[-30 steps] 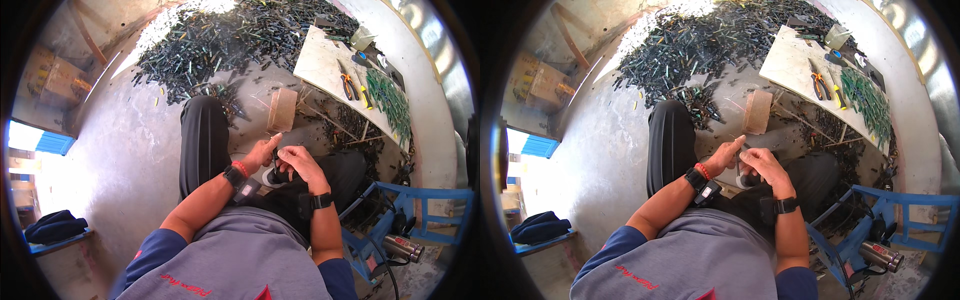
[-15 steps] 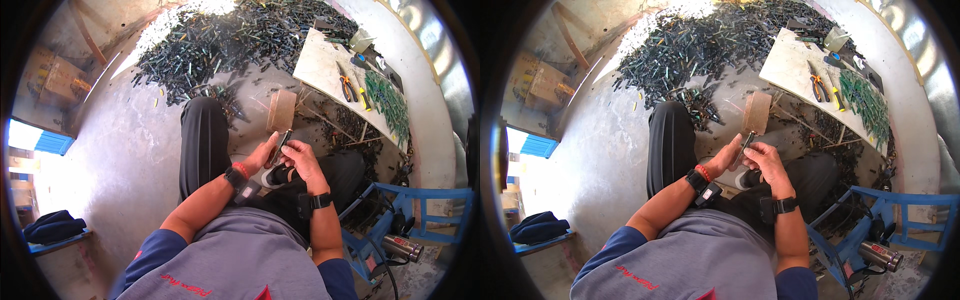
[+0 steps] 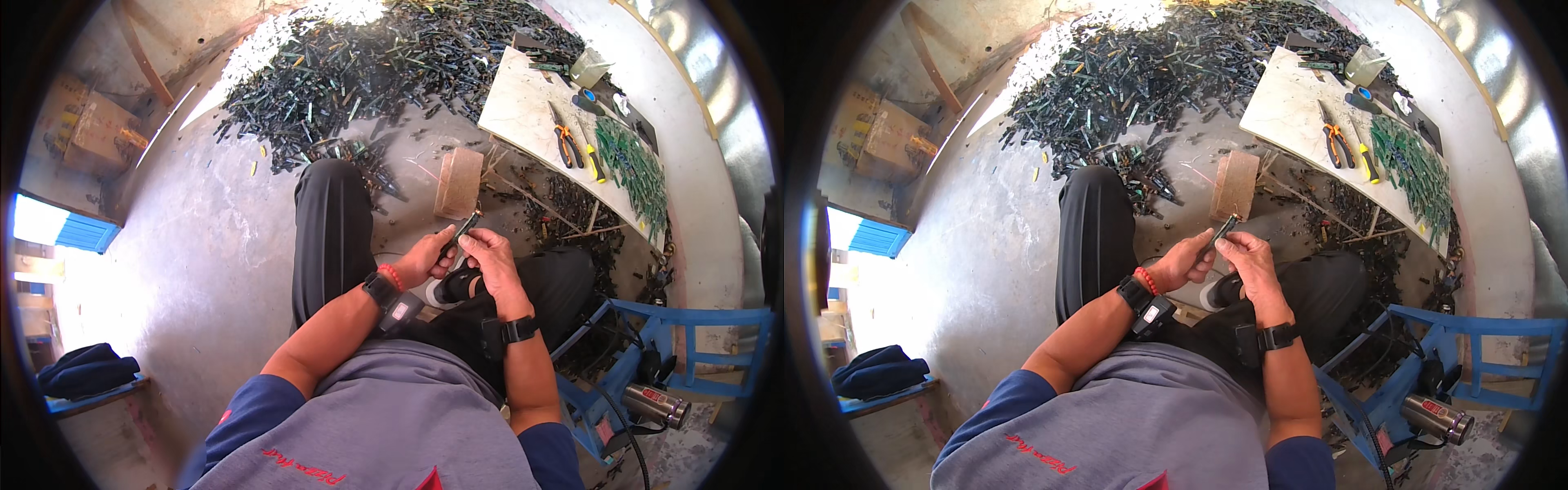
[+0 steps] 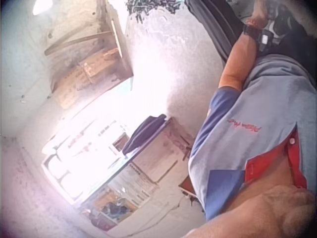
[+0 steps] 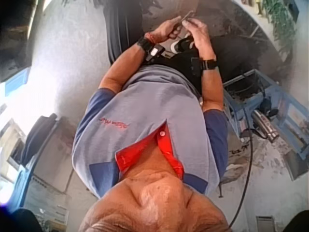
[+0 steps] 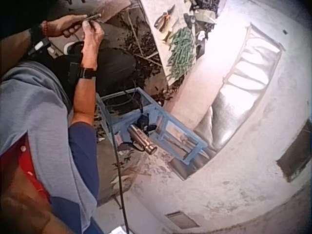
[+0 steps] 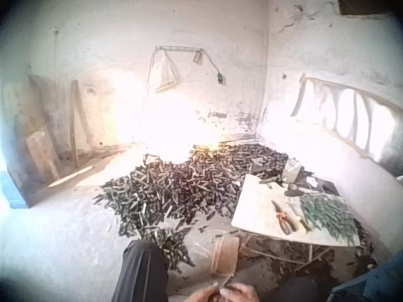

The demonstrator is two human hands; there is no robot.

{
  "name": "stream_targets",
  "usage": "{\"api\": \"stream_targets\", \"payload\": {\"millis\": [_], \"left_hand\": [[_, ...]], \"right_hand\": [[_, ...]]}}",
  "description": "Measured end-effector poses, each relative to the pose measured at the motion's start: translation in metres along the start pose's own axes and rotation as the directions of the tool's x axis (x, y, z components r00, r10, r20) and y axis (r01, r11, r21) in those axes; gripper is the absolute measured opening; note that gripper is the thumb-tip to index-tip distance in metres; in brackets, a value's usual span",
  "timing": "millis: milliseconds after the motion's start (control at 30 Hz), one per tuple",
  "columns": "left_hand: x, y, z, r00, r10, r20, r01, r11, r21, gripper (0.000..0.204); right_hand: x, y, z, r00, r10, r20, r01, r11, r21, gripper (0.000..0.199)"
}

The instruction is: The person sits on the floor and uses pliers to strip components from small green circuit boards. They then use a screwdriver to pry off parts from the boards. The removed components are discarded onto a large pile on the floor.

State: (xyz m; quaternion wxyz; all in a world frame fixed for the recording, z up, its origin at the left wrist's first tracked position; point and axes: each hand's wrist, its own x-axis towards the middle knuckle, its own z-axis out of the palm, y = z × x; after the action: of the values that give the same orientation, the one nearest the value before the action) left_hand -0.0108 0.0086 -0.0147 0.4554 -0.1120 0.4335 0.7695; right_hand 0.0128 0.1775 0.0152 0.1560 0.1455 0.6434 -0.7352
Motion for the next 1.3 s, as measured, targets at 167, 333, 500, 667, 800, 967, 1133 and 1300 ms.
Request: {"api": "stream_targets", "payload": {"millis": [167, 333, 500, 667, 800, 967, 1133, 1300], "left_hand": [[-0.002, 0.002, 0.002, 1.000, -0.008, 0.011, 0.008, 1.000, -0.011, 0.047], [-0.002, 0.002, 0.002, 0.999, -0.023, 0.040, 0.022, 1.000, 0.011, 0.047], [-0.002, 0.001, 0.000, 0.998, -0.028, 0.060, 0.028, 1.000, -0.002, 0.047], [-0.002, 0.002, 0.000, 0.997, -0.046, 0.055, 0.048, 0.998, -0.029, 0.047], [-0.001, 0.002, 0.000, 0.998, -0.052, 0.045, 0.054, 0.998, -0.044, 0.048], [-0.001, 0.002, -0.001, 0.998, -0.056, 0.035, 0.057, 0.998, -0.039, 0.047], [0.000, 0.003, -0.001, 0.998, -0.056, 0.038, 0.058, 0.998, -0.038, 0.046], [0.000, 0.002, 0.000, 0.998, -0.049, 0.035, 0.050, 0.998, -0.030, 0.046]], "right_hand": [[0.005, 0.006, -0.003, 0.999, 0.027, 0.021, -0.028, 0.997, 0.075, 0.025], [0.005, 0.003, -0.005, 0.999, -0.024, -0.023, 0.027, 0.987, 0.157, 0.026], [0.007, 0.003, -0.007, 0.995, -0.084, -0.059, 0.092, 0.986, 0.136, 0.026], [0.005, 0.001, -0.008, 0.993, -0.096, -0.071, 0.103, 0.988, 0.115, 0.025], [0.007, 0.002, -0.010, 0.989, -0.117, -0.087, 0.127, 0.984, 0.125, 0.024], [0.007, 0.001, -0.013, 0.988, -0.117, -0.103, 0.128, 0.986, 0.107, 0.023], [0.005, -0.004, -0.013, 0.990, -0.114, -0.084, 0.120, 0.990, 0.070, 0.022], [0.005, -0.005, -0.015, 0.990, -0.120, -0.077, 0.123, 0.992, 0.036, 0.022]]}}
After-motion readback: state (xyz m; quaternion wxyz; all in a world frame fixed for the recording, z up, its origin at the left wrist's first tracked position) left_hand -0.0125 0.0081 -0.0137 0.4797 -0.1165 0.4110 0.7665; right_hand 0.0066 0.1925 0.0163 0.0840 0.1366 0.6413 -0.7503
